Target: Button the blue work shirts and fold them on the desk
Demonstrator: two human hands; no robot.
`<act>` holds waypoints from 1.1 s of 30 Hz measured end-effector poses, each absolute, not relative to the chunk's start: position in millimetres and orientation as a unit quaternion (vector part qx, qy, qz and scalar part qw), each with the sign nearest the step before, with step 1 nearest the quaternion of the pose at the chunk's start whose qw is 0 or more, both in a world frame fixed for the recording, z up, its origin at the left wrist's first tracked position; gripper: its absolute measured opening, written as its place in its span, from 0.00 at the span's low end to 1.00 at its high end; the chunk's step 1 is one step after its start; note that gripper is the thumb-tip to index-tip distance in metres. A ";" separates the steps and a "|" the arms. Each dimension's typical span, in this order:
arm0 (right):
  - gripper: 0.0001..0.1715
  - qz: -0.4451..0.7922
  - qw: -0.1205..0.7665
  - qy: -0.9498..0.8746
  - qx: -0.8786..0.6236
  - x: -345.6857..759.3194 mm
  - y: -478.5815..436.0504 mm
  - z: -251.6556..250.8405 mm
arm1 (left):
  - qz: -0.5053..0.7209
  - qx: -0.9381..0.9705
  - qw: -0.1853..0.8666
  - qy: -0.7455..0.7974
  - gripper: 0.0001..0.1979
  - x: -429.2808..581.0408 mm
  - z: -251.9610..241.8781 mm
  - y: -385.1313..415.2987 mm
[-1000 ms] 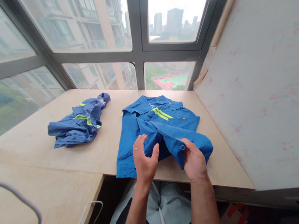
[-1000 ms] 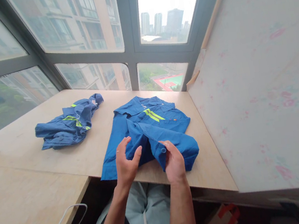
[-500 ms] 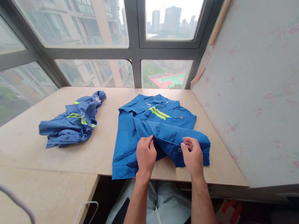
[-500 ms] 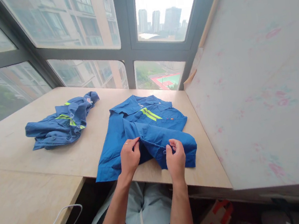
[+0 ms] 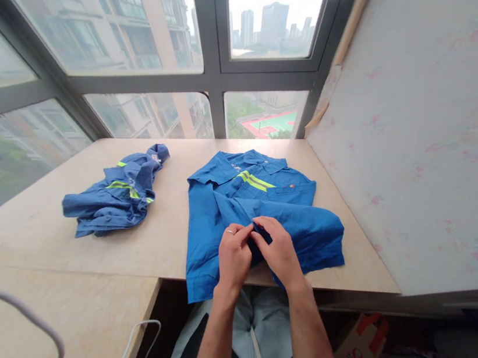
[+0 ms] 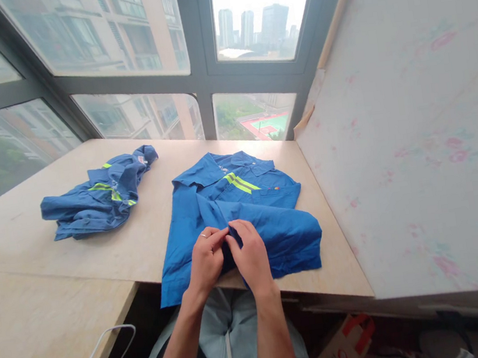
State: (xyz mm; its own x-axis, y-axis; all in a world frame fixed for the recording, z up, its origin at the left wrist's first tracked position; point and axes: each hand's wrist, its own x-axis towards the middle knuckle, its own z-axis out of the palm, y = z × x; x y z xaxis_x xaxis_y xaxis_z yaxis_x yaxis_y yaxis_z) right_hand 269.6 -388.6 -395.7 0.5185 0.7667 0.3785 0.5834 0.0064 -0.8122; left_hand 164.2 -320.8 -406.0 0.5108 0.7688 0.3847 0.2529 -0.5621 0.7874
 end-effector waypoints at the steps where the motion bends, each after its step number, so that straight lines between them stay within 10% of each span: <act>1: 0.14 0.090 0.521 -0.474 -0.704 272.3 -388.9 -397.9 | 0.378 0.798 0.346 0.317 0.20 163.3 -406.3 -320.1; 33: 0.19 0.316 0.656 -0.333 -0.600 275.0 -393.7 -391.1 | 0.400 0.776 0.373 0.312 0.13 160.3 -378.2 -328.9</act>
